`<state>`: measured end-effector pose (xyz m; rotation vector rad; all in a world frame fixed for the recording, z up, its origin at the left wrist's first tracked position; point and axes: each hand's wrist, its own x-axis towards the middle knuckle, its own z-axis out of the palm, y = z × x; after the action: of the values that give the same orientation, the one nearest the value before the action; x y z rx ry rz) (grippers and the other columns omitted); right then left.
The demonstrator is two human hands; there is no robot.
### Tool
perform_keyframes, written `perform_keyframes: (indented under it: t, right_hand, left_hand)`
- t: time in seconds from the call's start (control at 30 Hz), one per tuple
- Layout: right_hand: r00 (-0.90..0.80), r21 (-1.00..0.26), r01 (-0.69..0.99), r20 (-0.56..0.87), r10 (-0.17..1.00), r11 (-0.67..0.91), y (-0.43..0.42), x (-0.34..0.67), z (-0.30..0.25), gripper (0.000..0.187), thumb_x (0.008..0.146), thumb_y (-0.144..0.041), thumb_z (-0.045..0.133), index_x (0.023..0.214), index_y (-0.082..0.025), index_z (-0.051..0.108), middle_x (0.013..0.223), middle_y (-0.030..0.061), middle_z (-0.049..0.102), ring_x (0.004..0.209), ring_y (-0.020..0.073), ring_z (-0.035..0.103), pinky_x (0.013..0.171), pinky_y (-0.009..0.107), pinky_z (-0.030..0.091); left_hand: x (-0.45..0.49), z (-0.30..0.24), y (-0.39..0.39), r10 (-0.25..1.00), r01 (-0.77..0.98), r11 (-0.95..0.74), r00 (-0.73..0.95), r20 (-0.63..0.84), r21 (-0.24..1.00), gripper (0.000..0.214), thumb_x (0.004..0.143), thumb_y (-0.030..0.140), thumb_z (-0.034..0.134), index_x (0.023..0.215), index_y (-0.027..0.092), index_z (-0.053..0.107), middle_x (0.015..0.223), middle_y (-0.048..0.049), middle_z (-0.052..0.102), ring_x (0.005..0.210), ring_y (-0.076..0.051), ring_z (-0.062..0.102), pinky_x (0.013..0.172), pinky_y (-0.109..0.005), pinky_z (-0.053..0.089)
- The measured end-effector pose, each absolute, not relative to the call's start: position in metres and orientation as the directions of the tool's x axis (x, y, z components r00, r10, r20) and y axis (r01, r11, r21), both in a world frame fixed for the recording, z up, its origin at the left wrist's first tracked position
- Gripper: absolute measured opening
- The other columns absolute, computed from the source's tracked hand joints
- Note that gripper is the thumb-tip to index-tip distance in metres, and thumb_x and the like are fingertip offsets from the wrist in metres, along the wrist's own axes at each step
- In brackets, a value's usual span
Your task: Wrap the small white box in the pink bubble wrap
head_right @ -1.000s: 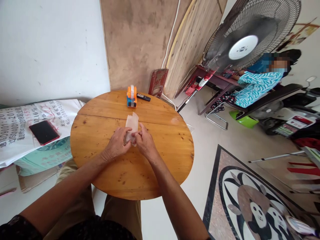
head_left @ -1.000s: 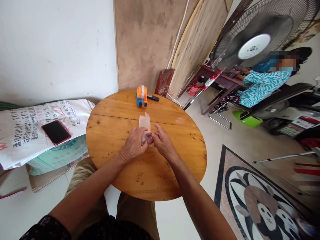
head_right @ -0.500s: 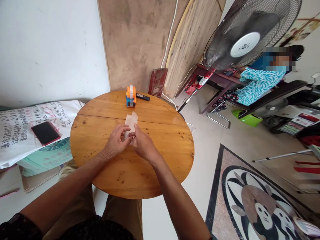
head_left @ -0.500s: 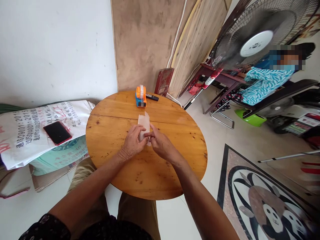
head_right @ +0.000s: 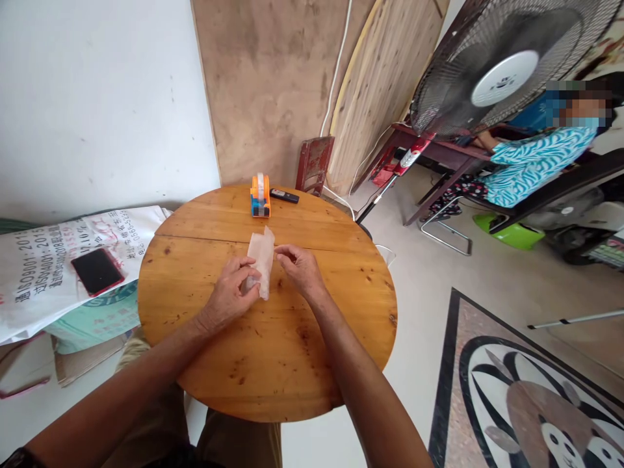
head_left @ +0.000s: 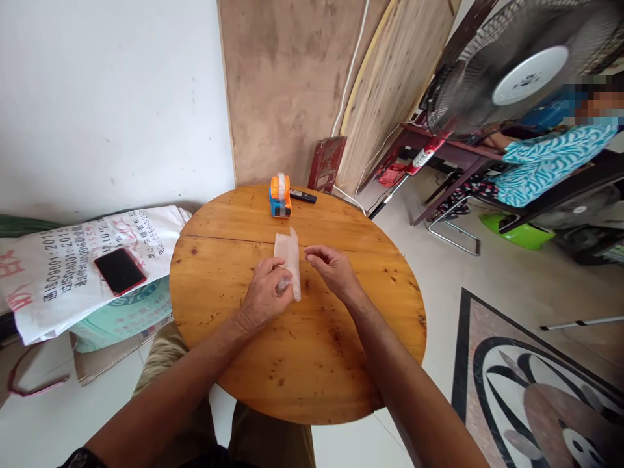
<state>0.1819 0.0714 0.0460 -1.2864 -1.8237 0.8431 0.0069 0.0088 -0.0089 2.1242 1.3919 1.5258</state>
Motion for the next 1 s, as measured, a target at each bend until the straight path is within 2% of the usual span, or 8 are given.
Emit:
perform_keyframes:
  t: [0.13,0.23,0.4,0.5,0.6,0.73,0.77,1.0]
  right_hand:
    - [-0.321,-0.672,0.597,0.302,0.898,0.439,0.090,0.176,0.062,0.021,0.083,-0.029,0.056,0.093,-0.018,0.072,0.098,0.0067,0.073,0.091,0.0199,0.065,0.086,0.034,0.049]
    - [-0.447,-0.422,0.712,0.344,0.826,0.561,0.104,0.156,0.078,0.019,0.080,-0.027,0.065,0.096,-0.018,0.073,0.114,0.0095,0.069,0.110,0.0244,0.061,0.097,0.038,0.043]
    - [-0.617,0.111,0.787,0.106,0.780,0.607,0.118,0.116,0.090,0.022,0.079,-0.025,0.067,0.097,-0.014,0.075,0.123,0.0161,0.065,0.112,0.0331,0.055,0.092,0.043,0.039]
    - [-0.646,0.227,0.751,0.061,0.761,0.620,0.126,0.104,0.085,0.023,0.082,-0.016,0.058,0.097,-0.009,0.075,0.113,0.0208,0.068,0.107,0.0322,0.056,0.089,0.042,0.036]
    - [-0.584,0.100,0.812,0.125,0.802,0.575,0.142,0.105,0.080,0.022,0.082,-0.013,0.053,0.088,-0.011,0.075,0.105,0.0179,0.071,0.101,0.0291,0.059,0.086,0.040,0.037]
    - [-0.326,-0.473,0.812,0.116,0.938,0.341,0.173,0.120,0.075,0.015,0.075,-0.014,0.056,0.073,-0.015,0.071,0.077,0.0064,0.070,0.080,0.0210,0.061,0.071,0.030,0.039]
    - [-0.307,-0.546,0.780,0.092,0.947,0.306,0.181,0.124,0.073,0.014,0.074,-0.015,0.056,0.070,-0.015,0.069,0.071,0.0044,0.068,0.074,0.0189,0.060,0.066,0.028,0.039]
    - [-0.316,-0.761,0.611,0.019,0.948,0.219,0.214,0.138,0.041,0.011,0.069,-0.015,0.054,0.059,-0.017,0.058,0.055,-0.0017,0.059,0.051,0.0100,0.050,0.050,0.021,0.036]
  left_hand:
    - [0.008,-0.005,0.006,0.750,0.583,-0.554,0.041,0.660,0.594,0.012,0.077,0.010,0.060,0.086,0.017,0.065,0.111,-0.0119,0.060,0.105,-0.025,0.060,0.090,-0.040,0.053]
    - [0.008,-0.003,0.005,0.748,0.579,-0.564,0.054,0.662,0.589,0.014,0.077,0.009,0.059,0.086,0.018,0.065,0.110,-0.0112,0.060,0.105,-0.025,0.060,0.090,-0.040,0.053]
    - [0.010,-0.004,0.005,0.740,0.572,-0.567,0.038,0.671,0.592,0.015,0.076,0.010,0.060,0.087,0.019,0.065,0.110,-0.0107,0.060,0.104,-0.024,0.060,0.090,-0.039,0.053]
    - [0.011,-0.004,0.004,0.738,0.558,-0.572,0.030,0.674,0.602,0.013,0.076,0.011,0.060,0.086,0.018,0.066,0.108,-0.0116,0.060,0.104,-0.025,0.059,0.090,-0.039,0.052]
    - [0.012,-0.002,0.003,0.754,0.552,-0.559,0.029,0.656,0.618,0.013,0.076,0.009,0.060,0.085,0.017,0.066,0.109,-0.0125,0.061,0.104,-0.025,0.059,0.092,-0.041,0.051]
    - [0.013,0.000,0.002,0.772,0.559,-0.537,0.025,0.635,0.632,0.014,0.076,0.007,0.059,0.084,0.017,0.065,0.111,-0.0125,0.061,0.103,-0.024,0.058,0.092,-0.041,0.050]
    - [0.014,0.000,0.001,0.773,0.560,-0.535,0.022,0.634,0.633,0.014,0.076,0.007,0.059,0.083,0.017,0.065,0.111,-0.0126,0.060,0.103,-0.024,0.058,0.092,-0.041,0.050]
    - [0.013,0.000,0.000,0.760,0.594,-0.540,0.039,0.649,0.597,0.015,0.075,0.006,0.060,0.085,0.017,0.064,0.111,-0.0115,0.061,0.102,-0.024,0.057,0.090,-0.040,0.049]
